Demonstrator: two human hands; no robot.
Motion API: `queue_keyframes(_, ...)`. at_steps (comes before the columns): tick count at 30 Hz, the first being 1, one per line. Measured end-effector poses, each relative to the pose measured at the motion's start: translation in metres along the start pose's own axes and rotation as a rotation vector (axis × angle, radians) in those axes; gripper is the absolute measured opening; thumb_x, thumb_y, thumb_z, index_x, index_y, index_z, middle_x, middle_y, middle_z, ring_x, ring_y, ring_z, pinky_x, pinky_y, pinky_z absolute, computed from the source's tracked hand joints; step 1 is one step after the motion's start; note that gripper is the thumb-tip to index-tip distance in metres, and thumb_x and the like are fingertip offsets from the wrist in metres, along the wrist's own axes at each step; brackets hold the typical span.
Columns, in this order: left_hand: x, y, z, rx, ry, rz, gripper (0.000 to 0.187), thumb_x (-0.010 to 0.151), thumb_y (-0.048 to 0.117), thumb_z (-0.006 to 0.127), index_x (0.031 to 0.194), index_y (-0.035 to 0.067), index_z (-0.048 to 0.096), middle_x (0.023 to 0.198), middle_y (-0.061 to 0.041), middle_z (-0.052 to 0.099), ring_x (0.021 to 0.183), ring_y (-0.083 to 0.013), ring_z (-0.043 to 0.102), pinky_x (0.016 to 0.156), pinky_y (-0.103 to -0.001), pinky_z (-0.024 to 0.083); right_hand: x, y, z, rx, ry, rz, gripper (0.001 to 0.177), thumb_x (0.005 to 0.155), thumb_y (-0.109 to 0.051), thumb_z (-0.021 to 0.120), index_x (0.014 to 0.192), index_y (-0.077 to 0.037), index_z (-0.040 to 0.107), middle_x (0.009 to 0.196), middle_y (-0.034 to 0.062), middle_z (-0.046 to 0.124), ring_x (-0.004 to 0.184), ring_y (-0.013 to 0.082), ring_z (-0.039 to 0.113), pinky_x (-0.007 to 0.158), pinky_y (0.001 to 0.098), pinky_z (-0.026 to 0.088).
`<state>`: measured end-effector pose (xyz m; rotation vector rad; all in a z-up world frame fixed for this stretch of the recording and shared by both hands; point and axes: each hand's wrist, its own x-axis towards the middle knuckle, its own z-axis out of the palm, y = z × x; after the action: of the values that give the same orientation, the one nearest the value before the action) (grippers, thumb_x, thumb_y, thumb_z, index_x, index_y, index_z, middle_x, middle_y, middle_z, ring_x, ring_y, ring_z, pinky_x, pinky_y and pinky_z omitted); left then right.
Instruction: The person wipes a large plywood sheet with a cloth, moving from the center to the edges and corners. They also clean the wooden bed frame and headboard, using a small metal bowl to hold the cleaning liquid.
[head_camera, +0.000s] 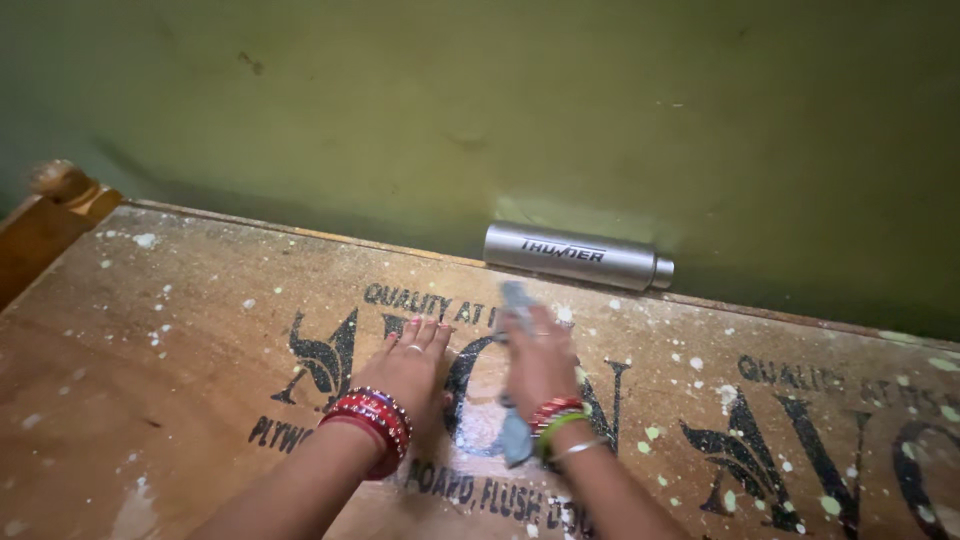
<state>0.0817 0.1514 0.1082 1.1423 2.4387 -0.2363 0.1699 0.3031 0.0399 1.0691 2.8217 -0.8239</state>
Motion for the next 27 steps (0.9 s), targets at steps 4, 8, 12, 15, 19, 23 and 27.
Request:
queue_keyframes(4, 0.012, 0.007, -0.014, 0.019, 0.04, 0.008, 0.089, 0.094, 0.036, 0.068, 0.16, 0.01, 0.015, 0.169, -0.01, 0.014, 0.157, -0.0253, 0.013, 0.127, -0.042, 0.016, 0.009, 0.081, -0.027, -0.112, 0.276, 0.04, 0.047, 0.092, -0.018, 0.062, 0.136, -0.035, 0.063, 0.157, 0.0044, 0.043, 0.142, 0.0356, 0.042, 0.101, 0.0483, 0.054)
queue_keyframes(8, 0.026, 0.014, -0.026, 0.013, 0.104, 0.029, 0.086, 0.094, 0.035, 0.069, 0.159, 0.009, 0.018, 0.168, -0.011, 0.018, 0.156, -0.0255, 0.015, 0.127, -0.041, 0.016, 0.013, 0.179, -0.048, -0.059, 0.381, 0.202, 0.047, 0.092, -0.02, 0.062, 0.137, -0.033, 0.064, 0.158, 0.0075, 0.048, 0.134, 0.0341, 0.051, 0.102, 0.0503, 0.055)
queue_keyframes(12, 0.038, 0.013, -0.027, 0.014, 0.113, 0.056, 0.085, 0.094, 0.033, 0.069, 0.159, 0.008, 0.02, 0.168, -0.012, 0.019, 0.156, -0.0258, 0.015, 0.127, -0.042, 0.016, 0.023, 0.268, -0.062, -0.224, 0.705, 0.259, 0.046, 0.091, -0.023, 0.065, 0.137, -0.022, 0.068, 0.146, 0.0227, 0.052, 0.136, 0.0431, 0.046, 0.113, 0.0614, 0.034)
queue_keyframes(15, 0.048, 0.004, -0.02, -0.011, 0.098, 0.057, 0.086, 0.093, 0.031, 0.069, 0.159, 0.01, 0.018, 0.169, -0.009, 0.016, 0.157, -0.0243, 0.013, 0.127, -0.041, 0.015, 0.031, 0.284, -0.055, -0.116, 0.861, 0.374, 0.053, 0.083, -0.022, 0.068, 0.136, -0.014, 0.069, 0.146, 0.0319, 0.048, 0.131, 0.0509, 0.045, 0.109, 0.0598, 0.035)
queue_keyframes(19, 0.056, -0.013, -0.002, -0.044, 0.139, 0.043, 0.086, 0.095, 0.026, 0.065, 0.161, 0.008, 0.013, 0.168, -0.01, 0.017, 0.156, -0.0244, 0.014, 0.127, -0.04, 0.014, 0.048, 0.227, -0.038, 0.01, 0.711, 0.554, 0.048, 0.083, -0.02, 0.068, 0.13, -0.009, 0.069, 0.143, 0.0288, 0.051, 0.134, 0.0453, 0.051, 0.112, 0.0569, 0.044)
queue_keyframes(23, 0.053, -0.029, 0.002, -0.089, 0.074, 0.017, 0.087, 0.095, 0.026, 0.064, 0.161, 0.008, 0.01, 0.17, -0.011, 0.013, 0.157, -0.0245, 0.011, 0.127, -0.039, 0.013, 0.063, 0.134, 0.003, -0.082, 0.76, 0.403, 0.046, 0.085, -0.019, 0.067, 0.13, -0.007, 0.064, 0.152, 0.0298, 0.042, 0.14, 0.0449, 0.041, 0.115, 0.0575, 0.035)
queue_keyframes(27, 0.042, -0.049, 0.003, -0.073, 0.119, 0.023, 0.084, 0.097, 0.023, 0.06, 0.16, 0.006, 0.009, 0.169, -0.012, 0.012, 0.157, -0.0256, 0.011, 0.126, -0.041, 0.013, 0.082, 0.042, 0.045, -0.093, 0.727, 0.313, 0.056, 0.085, -0.021, 0.064, 0.139, -0.01, 0.057, 0.154, 0.0304, 0.036, 0.145, 0.0474, 0.03, 0.118, 0.0568, 0.023)
